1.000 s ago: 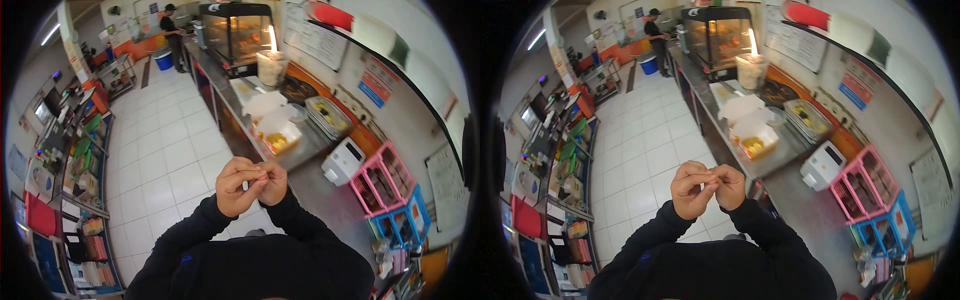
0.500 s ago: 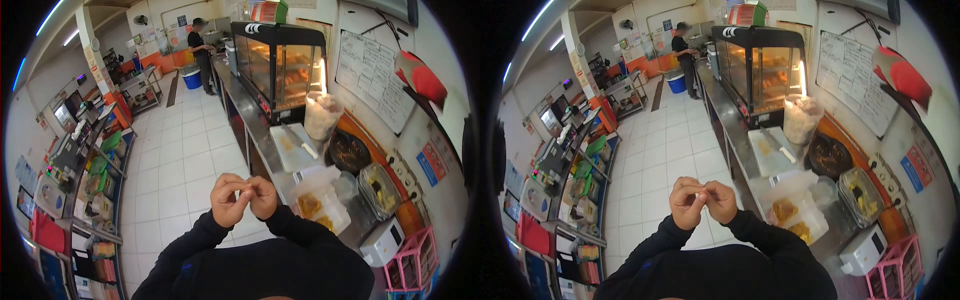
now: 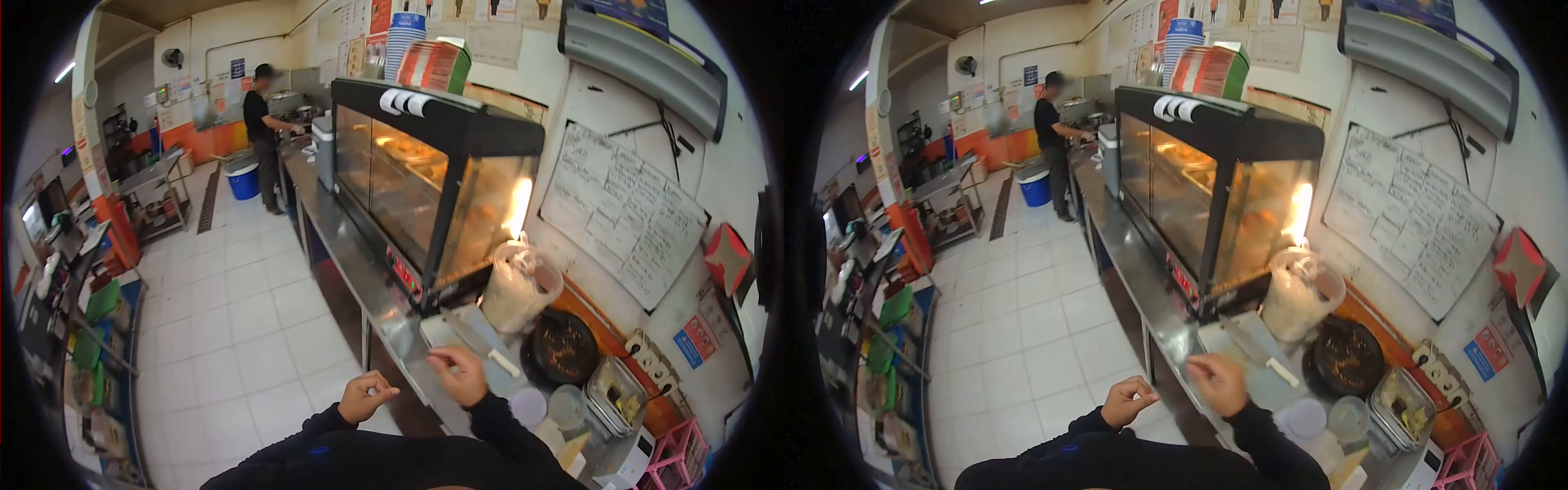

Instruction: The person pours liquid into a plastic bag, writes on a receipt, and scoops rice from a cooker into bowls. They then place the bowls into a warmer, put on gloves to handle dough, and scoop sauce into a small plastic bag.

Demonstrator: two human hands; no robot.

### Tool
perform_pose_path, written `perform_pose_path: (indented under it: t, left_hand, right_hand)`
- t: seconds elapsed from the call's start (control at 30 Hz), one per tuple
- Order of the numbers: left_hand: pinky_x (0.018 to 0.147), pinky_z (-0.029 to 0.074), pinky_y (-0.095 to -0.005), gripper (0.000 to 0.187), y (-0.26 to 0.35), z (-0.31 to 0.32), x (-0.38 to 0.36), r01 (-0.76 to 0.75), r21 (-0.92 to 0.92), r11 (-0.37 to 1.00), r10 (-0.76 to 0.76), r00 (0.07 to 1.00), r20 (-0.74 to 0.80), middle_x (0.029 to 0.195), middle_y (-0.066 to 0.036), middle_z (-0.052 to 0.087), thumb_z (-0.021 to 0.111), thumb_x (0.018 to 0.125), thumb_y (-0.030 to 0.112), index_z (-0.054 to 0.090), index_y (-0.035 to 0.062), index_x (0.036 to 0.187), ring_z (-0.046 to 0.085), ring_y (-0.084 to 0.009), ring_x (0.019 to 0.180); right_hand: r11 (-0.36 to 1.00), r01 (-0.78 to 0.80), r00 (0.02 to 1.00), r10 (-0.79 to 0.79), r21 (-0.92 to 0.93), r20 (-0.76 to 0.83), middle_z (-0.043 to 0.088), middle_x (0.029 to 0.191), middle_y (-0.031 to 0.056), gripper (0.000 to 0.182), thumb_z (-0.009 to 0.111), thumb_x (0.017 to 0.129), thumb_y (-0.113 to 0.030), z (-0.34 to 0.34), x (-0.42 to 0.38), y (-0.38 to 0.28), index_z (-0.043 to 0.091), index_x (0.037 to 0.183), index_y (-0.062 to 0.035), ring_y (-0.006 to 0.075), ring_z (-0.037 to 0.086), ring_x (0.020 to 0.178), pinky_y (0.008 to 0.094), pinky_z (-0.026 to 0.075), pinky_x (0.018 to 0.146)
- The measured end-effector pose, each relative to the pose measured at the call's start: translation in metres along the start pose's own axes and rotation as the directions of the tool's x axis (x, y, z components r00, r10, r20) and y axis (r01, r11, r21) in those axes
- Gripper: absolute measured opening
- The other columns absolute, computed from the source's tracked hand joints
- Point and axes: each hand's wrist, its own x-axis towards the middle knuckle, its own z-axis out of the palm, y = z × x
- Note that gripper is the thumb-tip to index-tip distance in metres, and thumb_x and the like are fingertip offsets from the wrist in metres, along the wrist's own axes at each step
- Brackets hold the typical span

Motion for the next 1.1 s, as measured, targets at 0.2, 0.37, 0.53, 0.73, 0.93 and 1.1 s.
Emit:
perform_pose_path:
  t: [0.2, 0.37, 0.53, 0.73, 0.93, 1.1]
  left_hand:
    - [0.077, 0.042, -0.0325, 0.02, -0.009, -0.153, 0.235, -0.426, 0.101, 0.899, 0.416, 0.903, 0.103, 0.085, -0.009, 0.054, 0.059, 0.085, 0.016, 0.056, 0.0007, 0.073, 0.053, -0.0223, 0.084]
    - [0.079, 0.042, -0.0322, 0.01, 0.081, -0.232, 0.494, -0.808, 0.408, 0.426, 0.875, 0.482, 0.04, 0.092, -0.01, 0.053, 0.061, 0.08, 0.01, 0.054, 0.0032, 0.084, 0.052, -0.0226, 0.087]
    - [0.08, 0.046, -0.0325, 0.032, 0.15, -0.271, 0.728, -0.823, 0.298, 0.483, 0.876, 0.458, -0.154, 0.102, -0.013, 0.057, 0.066, 0.082, 0.022, 0.056, 0.0017, 0.104, 0.057, -0.0229, 0.094]
    - [0.106, 0.029, -0.0418, 0.075, 0.196, -0.301, 0.876, -0.594, 0.799, -0.097, 0.908, 0.276, 0.315, 0.137, -0.024, 0.036, 0.069, 0.074, 0.046, 0.04, 0.0099, 0.133, 0.033, -0.0359, 0.129]
    - [0.101, 0.036, -0.0419, 0.082, 0.218, -0.325, 0.945, -0.851, 0.506, -0.141, 0.784, 0.217, 0.582, 0.126, -0.021, 0.048, 0.073, 0.069, 0.051, 0.04, 0.016, 0.135, 0.046, -0.0335, 0.118]
    - [0.093, 0.044, -0.0383, 0.071, 0.233, -0.335, 0.96, -0.865, 0.423, -0.27, 0.744, 0.091, 0.661, 0.118, -0.014, 0.053, 0.072, 0.072, 0.044, 0.044, 0.0176, 0.132, 0.054, -0.0314, 0.107]
  right_hand:
    - [0.956, -0.27, 0.898, 0.208, -0.112, -0.388, 0.052, 0.054, 0.0041, 0.03, 0.054, 0.09, -0.018, -0.053, 0.074, 0.031, 0.061, 0.068, 0.0015, 0.01, 0.051, 0.046, 0.0225, 0.04, 0.046]
    - [0.919, -0.359, 0.73, 0.167, -0.164, -0.662, 0.05, 0.056, 0.0038, 0.031, 0.05, 0.093, -0.022, -0.049, 0.081, 0.018, 0.055, 0.073, 0.0006, 0.0094, 0.048, 0.046, 0.0214, 0.037, 0.045]
    - [0.85, -0.497, 0.554, 0.154, -0.177, -0.818, 0.049, 0.054, 0.0044, 0.033, 0.049, 0.094, -0.028, -0.03, 0.063, 0.038, 0.054, 0.077, -0.0006, 0.0108, 0.047, 0.047, 0.0237, 0.037, 0.045]
    - [0.904, -0.425, 0.331, 0.114, -0.04, -0.937, 0.053, 0.061, 0.0054, 0.03, 0.053, 0.093, -0.026, 0.03, 0.088, 0.064, 0.058, 0.078, 0.0001, 0.0134, 0.05, 0.055, 0.0275, 0.042, 0.054]
    - [0.937, -0.336, 0.184, -0.039, -0.1, -0.982, 0.044, 0.051, 0.0023, 0.033, 0.045, 0.096, -0.029, 0.098, 0.1, 0.102, 0.05, 0.076, -0.0032, 0.0094, 0.043, 0.044, 0.0227, 0.035, 0.039]
    - [0.947, -0.3, 0.068, -0.101, -0.117, -0.993, 0.044, 0.056, 0.0027, 0.034, 0.047, 0.094, -0.033, 0.165, 0.142, 0.095, 0.052, 0.08, -0.0026, 0.0114, 0.045, 0.048, 0.0228, 0.039, 0.044]
